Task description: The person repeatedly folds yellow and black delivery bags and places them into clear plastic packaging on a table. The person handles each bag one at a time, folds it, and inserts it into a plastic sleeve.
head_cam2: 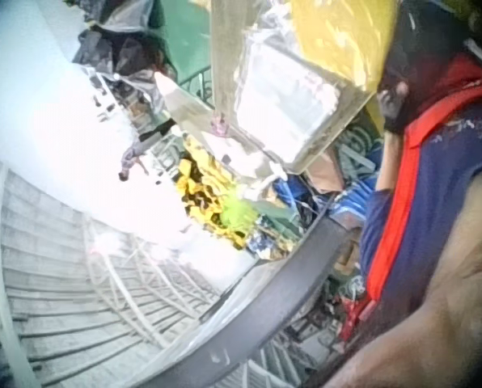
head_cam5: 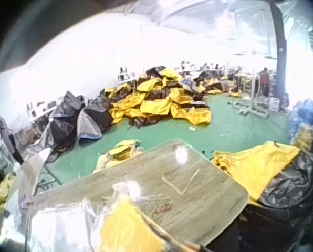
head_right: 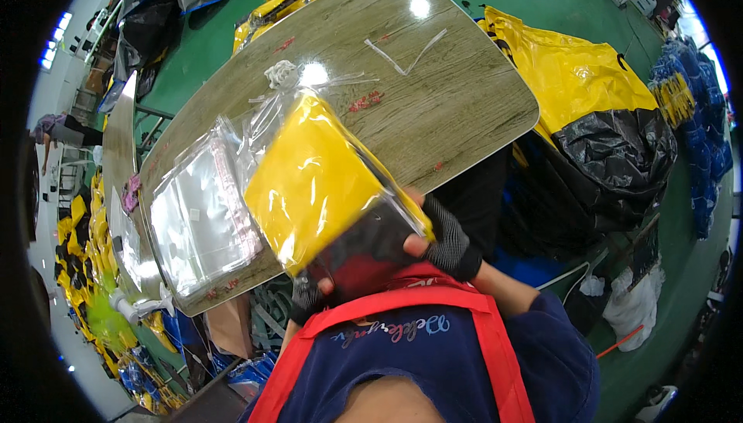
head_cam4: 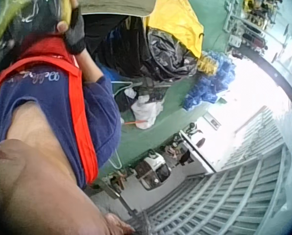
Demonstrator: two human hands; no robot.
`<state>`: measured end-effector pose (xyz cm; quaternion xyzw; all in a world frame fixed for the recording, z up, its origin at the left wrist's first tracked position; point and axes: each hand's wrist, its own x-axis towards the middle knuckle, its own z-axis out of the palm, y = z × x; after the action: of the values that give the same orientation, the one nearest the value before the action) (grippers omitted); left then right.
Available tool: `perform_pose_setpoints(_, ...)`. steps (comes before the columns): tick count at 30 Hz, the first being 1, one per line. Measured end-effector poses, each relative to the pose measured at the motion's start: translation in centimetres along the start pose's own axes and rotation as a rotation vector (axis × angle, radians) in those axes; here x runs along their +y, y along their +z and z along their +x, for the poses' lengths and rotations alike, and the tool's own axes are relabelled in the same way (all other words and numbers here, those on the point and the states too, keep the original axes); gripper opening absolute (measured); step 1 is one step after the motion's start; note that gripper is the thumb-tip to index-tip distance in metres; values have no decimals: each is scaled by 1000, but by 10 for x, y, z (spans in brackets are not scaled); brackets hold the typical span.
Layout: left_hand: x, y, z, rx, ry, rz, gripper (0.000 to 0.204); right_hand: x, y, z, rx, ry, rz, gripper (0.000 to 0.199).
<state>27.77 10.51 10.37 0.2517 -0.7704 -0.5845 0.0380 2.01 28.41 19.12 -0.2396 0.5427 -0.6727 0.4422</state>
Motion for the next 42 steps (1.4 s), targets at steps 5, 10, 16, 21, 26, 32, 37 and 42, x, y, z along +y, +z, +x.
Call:
perform_pose_setpoints(5,23,31,64,-15,-14,-45,31,-42,21,69,182,-257,40,67)
perform_pose_setpoints(10,143,-28,74,-84,359,402,40,-69,-31,96,-135,-479,-542,62)
perform_pose_setpoints(16,250,-57,161,-181,329,1013,71,-31,-34,114,-269,-868,-947,55)
perform_pose_setpoints(21,237,17,161,194,1247,576,65,43,-67,105,216,-623,-296,56)
perform_pose_setpoints(26,149,-18,166,1015,609,-332,69,-23,-44,94,207,-621,256,77)
perform_pose_setpoints(32,86,48,151,-26,142,-302,63,-58,-81,132,247,-447,471,75)
perform_pose_setpoints(37,255,-41,80,768,1037,609,58,-148,-26,85,-20,-881,-716,57)
perform_pose_setpoints(42,233,-64,82,341,692,422,67,-139,11,77,-19,-1009,-821,73)
